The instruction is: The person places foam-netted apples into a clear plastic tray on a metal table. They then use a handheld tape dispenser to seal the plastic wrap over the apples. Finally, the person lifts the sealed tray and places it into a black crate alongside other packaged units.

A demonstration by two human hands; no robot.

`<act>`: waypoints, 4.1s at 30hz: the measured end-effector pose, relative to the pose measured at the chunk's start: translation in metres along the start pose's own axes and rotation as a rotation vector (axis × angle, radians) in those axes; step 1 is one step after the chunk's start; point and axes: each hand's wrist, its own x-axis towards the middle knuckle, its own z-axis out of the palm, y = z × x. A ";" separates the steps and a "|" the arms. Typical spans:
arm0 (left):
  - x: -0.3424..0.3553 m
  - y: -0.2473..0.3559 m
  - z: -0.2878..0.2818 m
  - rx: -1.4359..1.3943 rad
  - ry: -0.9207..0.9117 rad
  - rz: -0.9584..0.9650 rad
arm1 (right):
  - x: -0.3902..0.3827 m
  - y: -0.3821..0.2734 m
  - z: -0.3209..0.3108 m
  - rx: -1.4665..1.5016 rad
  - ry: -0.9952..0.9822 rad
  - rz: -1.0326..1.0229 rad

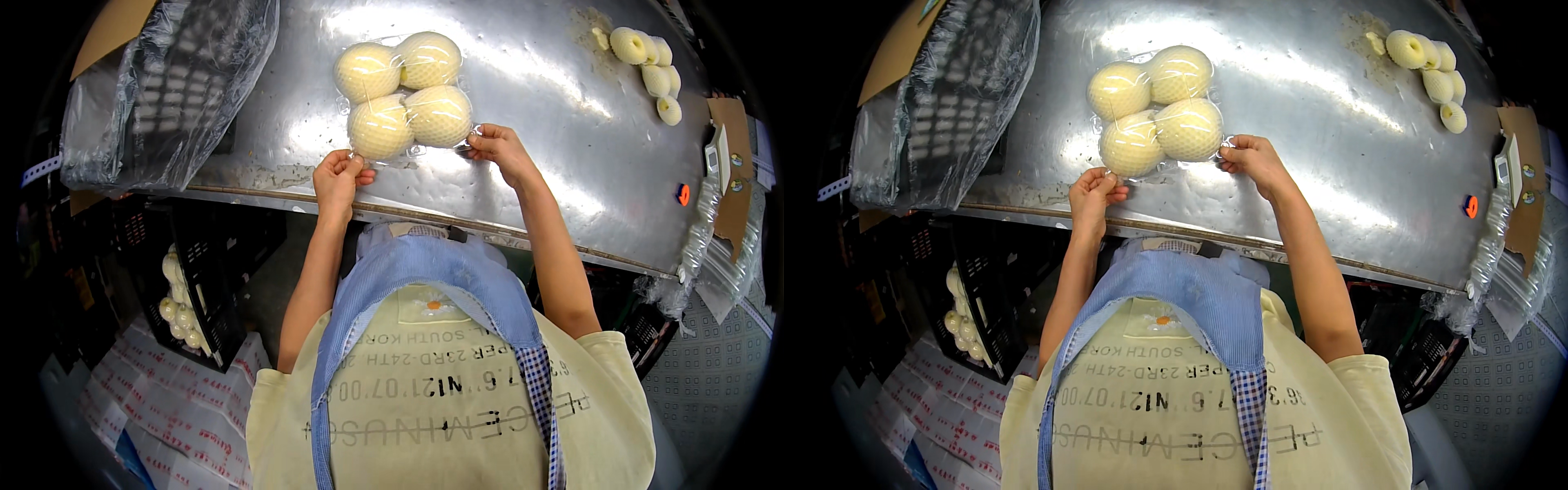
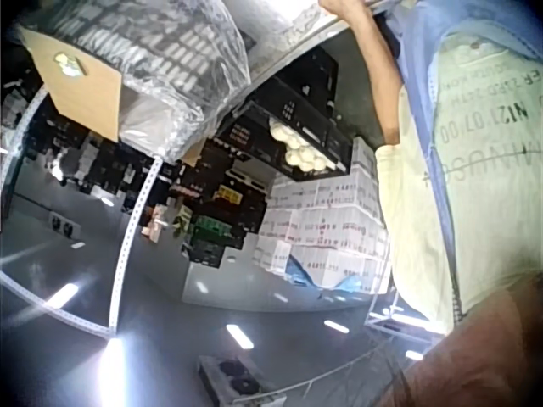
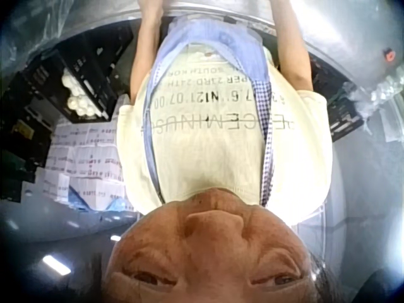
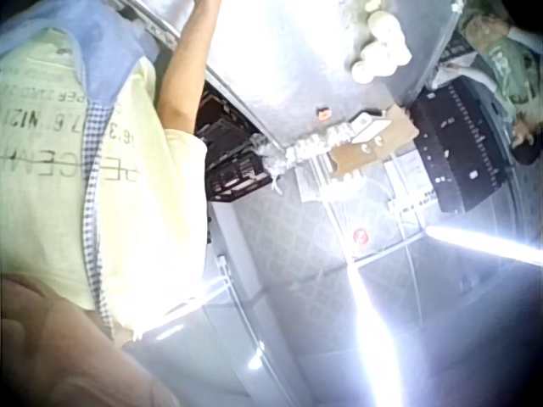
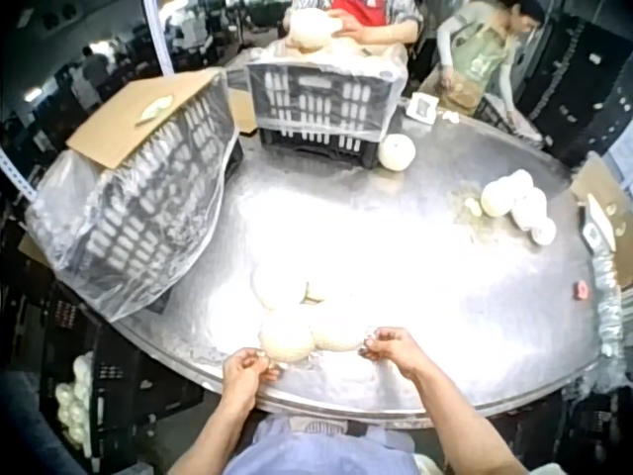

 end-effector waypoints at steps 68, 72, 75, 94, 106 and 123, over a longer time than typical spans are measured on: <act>-0.002 -0.033 0.040 -0.234 -0.024 -0.153 | 0.027 -0.010 0.018 0.129 0.112 -0.046; -0.005 -0.037 0.041 -0.242 -0.036 -0.158 | 0.024 -0.004 0.018 0.170 0.123 -0.052; -0.001 -0.049 0.037 -0.203 -0.066 -0.194 | 0.029 0.002 0.010 0.078 0.124 -0.093; 0.053 0.056 -0.003 0.398 -0.303 -0.112 | 0.014 -0.018 -0.013 -0.117 0.025 -0.096; 0.064 0.055 0.005 0.406 -0.245 -0.152 | 0.019 -0.013 -0.014 -0.128 0.031 -0.080; 0.061 0.053 -0.002 0.482 -0.353 -0.007 | 0.009 -0.006 0.004 -0.017 0.167 -0.115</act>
